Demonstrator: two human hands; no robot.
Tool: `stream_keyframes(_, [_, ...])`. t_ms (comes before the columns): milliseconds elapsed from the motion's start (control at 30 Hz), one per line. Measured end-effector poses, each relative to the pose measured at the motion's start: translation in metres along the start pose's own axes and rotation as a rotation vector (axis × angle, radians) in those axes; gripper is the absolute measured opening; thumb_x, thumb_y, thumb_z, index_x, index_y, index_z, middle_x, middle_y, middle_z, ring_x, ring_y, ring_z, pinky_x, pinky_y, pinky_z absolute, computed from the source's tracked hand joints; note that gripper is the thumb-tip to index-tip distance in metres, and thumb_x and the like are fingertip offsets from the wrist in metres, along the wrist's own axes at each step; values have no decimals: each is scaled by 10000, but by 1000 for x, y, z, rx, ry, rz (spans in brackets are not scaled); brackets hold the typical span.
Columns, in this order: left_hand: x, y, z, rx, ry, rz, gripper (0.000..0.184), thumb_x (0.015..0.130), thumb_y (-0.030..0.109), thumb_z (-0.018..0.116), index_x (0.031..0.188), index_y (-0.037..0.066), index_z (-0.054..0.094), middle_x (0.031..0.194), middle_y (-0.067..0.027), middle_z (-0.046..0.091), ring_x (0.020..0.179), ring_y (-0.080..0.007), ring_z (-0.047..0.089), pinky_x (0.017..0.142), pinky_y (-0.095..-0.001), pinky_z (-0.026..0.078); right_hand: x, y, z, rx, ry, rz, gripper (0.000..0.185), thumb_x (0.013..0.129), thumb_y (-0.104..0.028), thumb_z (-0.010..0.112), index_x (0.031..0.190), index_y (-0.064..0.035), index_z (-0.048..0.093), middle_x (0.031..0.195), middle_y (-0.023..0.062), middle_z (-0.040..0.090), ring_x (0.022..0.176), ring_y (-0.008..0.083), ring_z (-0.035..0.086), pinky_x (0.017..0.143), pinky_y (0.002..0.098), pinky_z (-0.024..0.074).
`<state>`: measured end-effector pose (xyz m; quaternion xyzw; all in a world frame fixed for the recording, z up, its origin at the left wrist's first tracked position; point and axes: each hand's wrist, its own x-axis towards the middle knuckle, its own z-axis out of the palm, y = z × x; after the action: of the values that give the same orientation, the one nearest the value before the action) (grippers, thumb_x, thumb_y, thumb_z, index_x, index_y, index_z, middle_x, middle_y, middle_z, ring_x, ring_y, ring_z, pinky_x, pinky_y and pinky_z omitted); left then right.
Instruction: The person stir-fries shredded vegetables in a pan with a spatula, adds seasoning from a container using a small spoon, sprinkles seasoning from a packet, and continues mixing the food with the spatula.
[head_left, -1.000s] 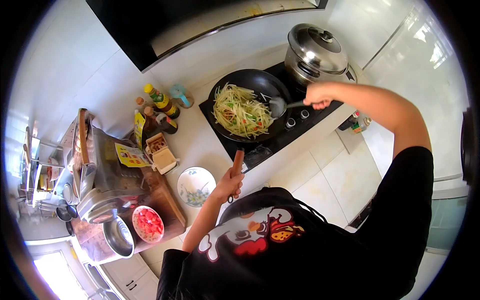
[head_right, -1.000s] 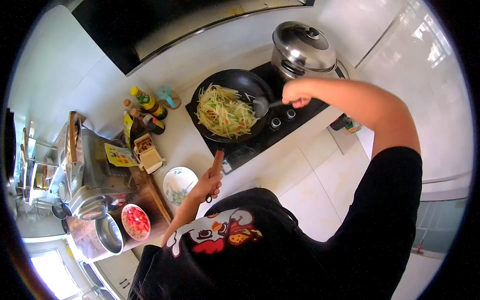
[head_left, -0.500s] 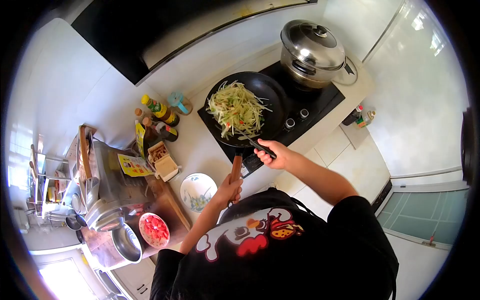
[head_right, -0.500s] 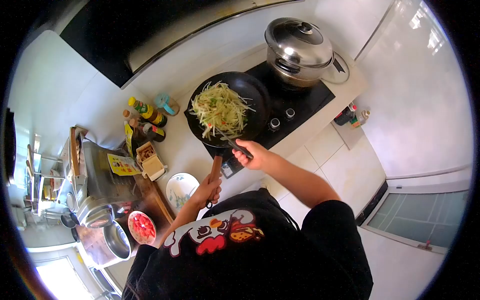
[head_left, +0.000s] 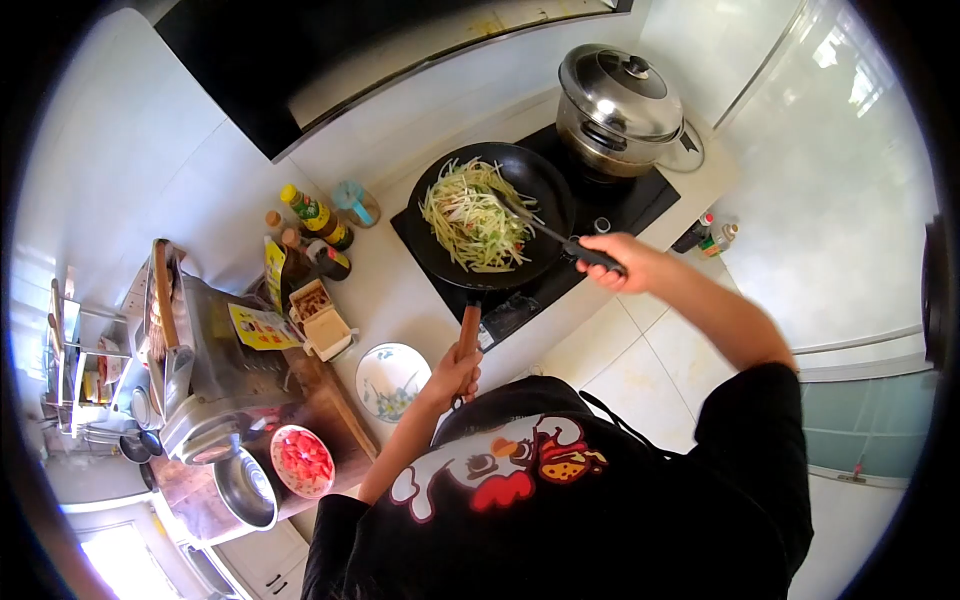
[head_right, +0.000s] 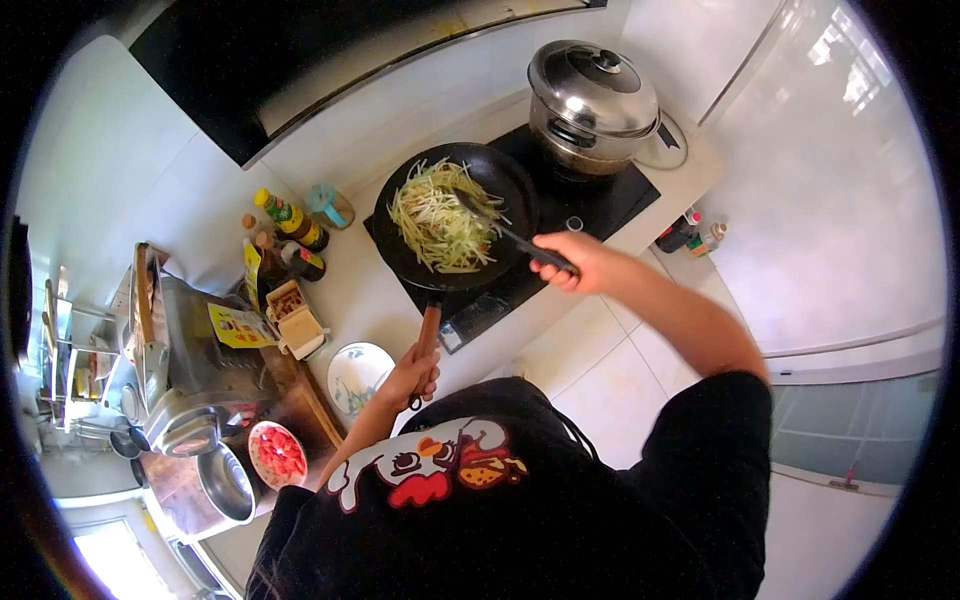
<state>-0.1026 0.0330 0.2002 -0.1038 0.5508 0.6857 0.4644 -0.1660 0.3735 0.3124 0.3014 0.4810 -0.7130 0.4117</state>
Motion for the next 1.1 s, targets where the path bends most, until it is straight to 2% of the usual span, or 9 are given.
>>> stream_keyframes(233, [1,-1,-1,6,14,5,412,870,250,556,1203,107,361,679,-24,455,485,-110,449,413,-254,395,-30,-93,20,-1093,318,307,354,877,-335,455,759,-22,570,547,-1,488,401,62,383,363,211,274])
stream_keyframes(367, [0,4,-1,-3,24,-14,394,861,242,570,1166,90,371,676,-35,451,475,-114,444,393,-260,387,-14,-103,36,-1367,343,439,279,859,-277,490,768,-25,568,581,2,515,431,76,431,383,209,336])
stream_keyframes(467, [-2,5,-3,17,20,-30,385,863,242,566,1161,90,377,677,-37,447,476,-113,434,393,-262,373,33,-69,12,-718,338,90,155,841,-208,584,835,-55,559,715,57,561,593,142,568,526,274,514])
stream_keyframes(600, [-2,7,-3,33,3,-39,341,869,244,546,1137,116,378,655,-24,435,474,-112,429,394,-258,366,90,-15,0,-429,286,-96,256,853,-322,609,851,-69,573,677,42,565,588,138,560,495,251,468])
stream_keyframes(667, [-3,8,-2,19,1,-36,338,870,243,545,1135,117,377,654,-23,434,471,-112,426,391,-257,361,85,-11,7,-571,390,-159,268,854,-286,602,797,-26,573,605,73,563,484,155,553,399,265,441])
stream_keyframes(767, [-2,9,-1,12,-5,-39,334,871,241,544,1132,118,375,653,-20,433,468,-110,424,386,-252,354,49,-31,14,-1061,489,-371,346,827,-275,613,669,28,560,531,96,557,401,167,543,388,291,440])
stream_keyframes(867, [-4,9,-1,8,-6,-33,334,872,241,543,1133,118,374,653,-19,432,468,-106,425,383,-247,350,27,-50,18,-1802,645,-757,312,772,-290,642,718,16,620,657,176,612,610,320,623,565,402,505])
stream_keyframes(933, [-2,8,-1,1,-13,-23,334,873,241,542,1134,119,373,652,-18,431,469,-104,426,382,-245,349,12,-67,30,-2043,625,-804,281,751,-299,650,737,-18,640,720,179,626,700,356,619,646,431,504])
stream_keyframes(1100, [0,3,-4,-12,-10,-7,335,873,252,542,1133,121,374,650,-13,432,462,-97,422,377,-244,349,-6,-122,62,-2152,712,-775,285,739,-276,671,779,5,653,766,182,638,756,344,632,670,433,507])
